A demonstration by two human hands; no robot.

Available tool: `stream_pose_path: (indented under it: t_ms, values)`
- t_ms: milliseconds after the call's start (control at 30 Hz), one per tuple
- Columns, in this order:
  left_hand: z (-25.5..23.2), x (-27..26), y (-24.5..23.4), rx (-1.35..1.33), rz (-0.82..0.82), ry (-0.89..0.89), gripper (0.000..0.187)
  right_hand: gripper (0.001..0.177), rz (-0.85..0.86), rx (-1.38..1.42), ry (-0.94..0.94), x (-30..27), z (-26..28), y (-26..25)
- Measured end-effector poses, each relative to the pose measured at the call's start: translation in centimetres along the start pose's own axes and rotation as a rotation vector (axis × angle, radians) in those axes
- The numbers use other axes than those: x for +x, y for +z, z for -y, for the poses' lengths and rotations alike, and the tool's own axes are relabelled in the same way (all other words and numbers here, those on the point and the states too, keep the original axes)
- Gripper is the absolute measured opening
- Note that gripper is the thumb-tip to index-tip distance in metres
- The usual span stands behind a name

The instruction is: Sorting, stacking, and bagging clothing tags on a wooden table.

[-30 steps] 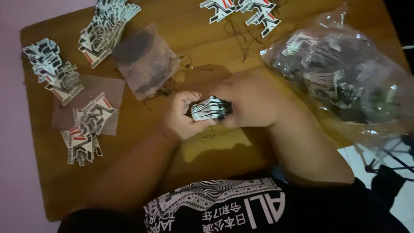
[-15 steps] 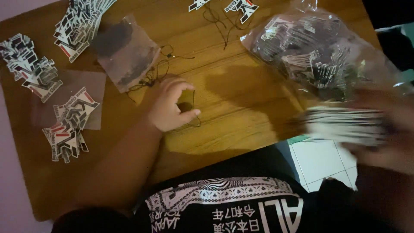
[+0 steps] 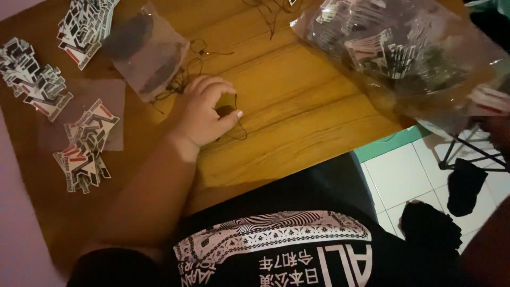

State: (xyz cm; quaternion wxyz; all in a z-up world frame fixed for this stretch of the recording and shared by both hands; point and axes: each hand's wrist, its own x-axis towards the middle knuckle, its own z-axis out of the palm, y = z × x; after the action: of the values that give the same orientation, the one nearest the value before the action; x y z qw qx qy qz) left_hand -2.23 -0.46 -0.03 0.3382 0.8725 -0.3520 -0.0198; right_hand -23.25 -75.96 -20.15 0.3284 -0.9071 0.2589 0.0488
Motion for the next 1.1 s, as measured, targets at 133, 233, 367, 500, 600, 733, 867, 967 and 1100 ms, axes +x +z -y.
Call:
stream_pose_path:
  t_ms: [133, 233, 367, 500, 600, 733, 867, 967, 1100]
  values:
    - [-0.1, 0.2, -0.2, 0.09, 0.077, -0.093, 0.035, 0.033, 0.011, 0.024, -0.111, -9.0, 28.3, 3.8]
    - [-0.1, 0.2, -0.3, 0.084, 0.097, -0.109, 0.034, 0.055, 0.082, 0.105, -0.602, -16.9, 46.9, 2.9]
    - [-0.9, 0.6, -0.6, 0.085, 0.122, -0.135, 0.031, 0.054, -0.041, 0.037, -1.058, -16.0, 45.6, 4.0]
    - [0.2, 0.5, 0.2, 0.107, 0.083, -0.066, 0.03, 0.046, -0.249, 0.009, -1.155, -15.6, 45.3, 6.3]
    - [0.3, 0.2, 0.3, 0.138, 0.05, -0.014, 0.03, 0.038, -0.26, 0.108, -1.224, -15.9, 47.5, 7.7]
    - [0.4, -0.3, 1.1, 0.315, -0.122, 0.062, 0.018, 0.026, -0.324, -0.023, -1.155, -15.9, 47.3, 10.3]
    - [0.4, -0.7, 2.3, 0.366, -0.403, 0.231, 0.017, 0.033, -0.286, 0.07, -1.159, -16.9, 49.5, 12.1]
    - [-1.7, -0.6, 2.6, 0.262, -0.161, 0.039, 0.044, 0.033, -0.351, -0.001, -1.201, -17.8, 50.7, 13.0]
    - [-7.1, 0.9, 1.5, 0.14, 0.221, -0.155, 0.081, 0.036, -0.442, -0.117, -1.133, -17.8, 49.9, 14.0]
